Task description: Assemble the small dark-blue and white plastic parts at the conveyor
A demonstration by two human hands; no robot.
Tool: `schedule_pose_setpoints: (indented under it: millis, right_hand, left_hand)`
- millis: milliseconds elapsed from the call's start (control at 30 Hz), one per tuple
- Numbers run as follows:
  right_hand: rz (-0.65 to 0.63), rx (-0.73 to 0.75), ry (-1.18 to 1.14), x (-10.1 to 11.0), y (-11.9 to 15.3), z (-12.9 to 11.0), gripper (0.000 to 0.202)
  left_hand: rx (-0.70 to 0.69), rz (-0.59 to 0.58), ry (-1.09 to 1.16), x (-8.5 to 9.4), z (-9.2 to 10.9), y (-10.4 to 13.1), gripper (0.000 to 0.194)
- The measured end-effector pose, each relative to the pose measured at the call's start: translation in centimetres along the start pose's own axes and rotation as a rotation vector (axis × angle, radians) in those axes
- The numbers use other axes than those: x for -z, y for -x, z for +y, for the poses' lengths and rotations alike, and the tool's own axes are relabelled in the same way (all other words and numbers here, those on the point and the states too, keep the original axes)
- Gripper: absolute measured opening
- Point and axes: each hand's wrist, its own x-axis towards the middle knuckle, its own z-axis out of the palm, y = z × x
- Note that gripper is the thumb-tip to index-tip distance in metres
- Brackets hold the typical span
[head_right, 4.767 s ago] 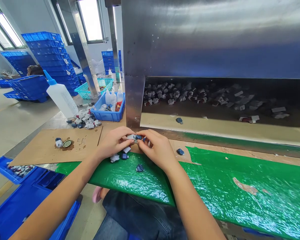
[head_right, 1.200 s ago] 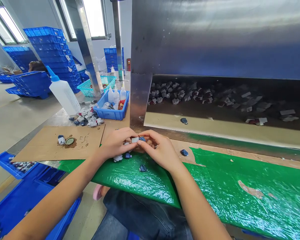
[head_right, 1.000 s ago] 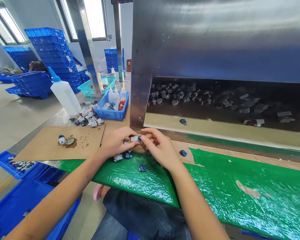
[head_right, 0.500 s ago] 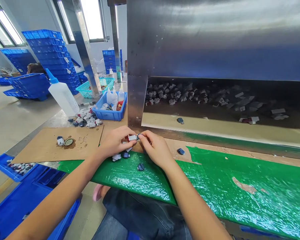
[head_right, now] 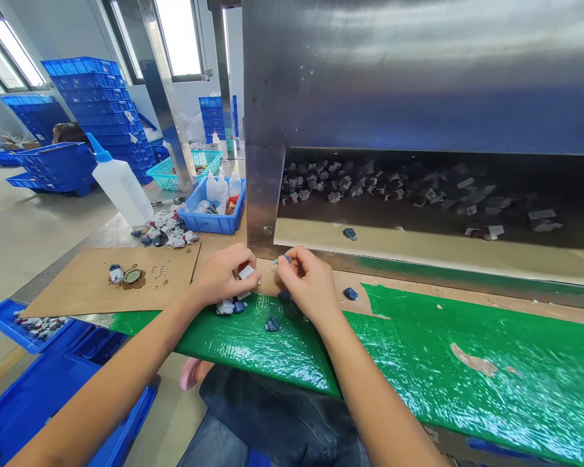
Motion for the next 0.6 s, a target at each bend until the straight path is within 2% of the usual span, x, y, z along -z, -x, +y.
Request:
schedule_pose_setpoints:
  millis: [167, 367, 600]
  right_hand:
    - [-0.017, 0.036, -0.011, 0.34, -0.05, -0.11, 0.019]
    - [-0.003, 0.034, -0.027, 0.74, -0.03, -0.34, 0.023]
    - [0.021, 0.049, -0.046, 0.64, -0.15, 0.06, 0.016]
  left_hand:
    - [-0.064, -0.063, 0.046, -0.12, -0.37, 0.06, 0.013]
    - [-0.086, -0.029, 0.056, 0.00, -0.45, 0.09, 0.013]
    - [-0.096, -0.037, 0.118, -0.01, -0.44, 0.02, 0.009]
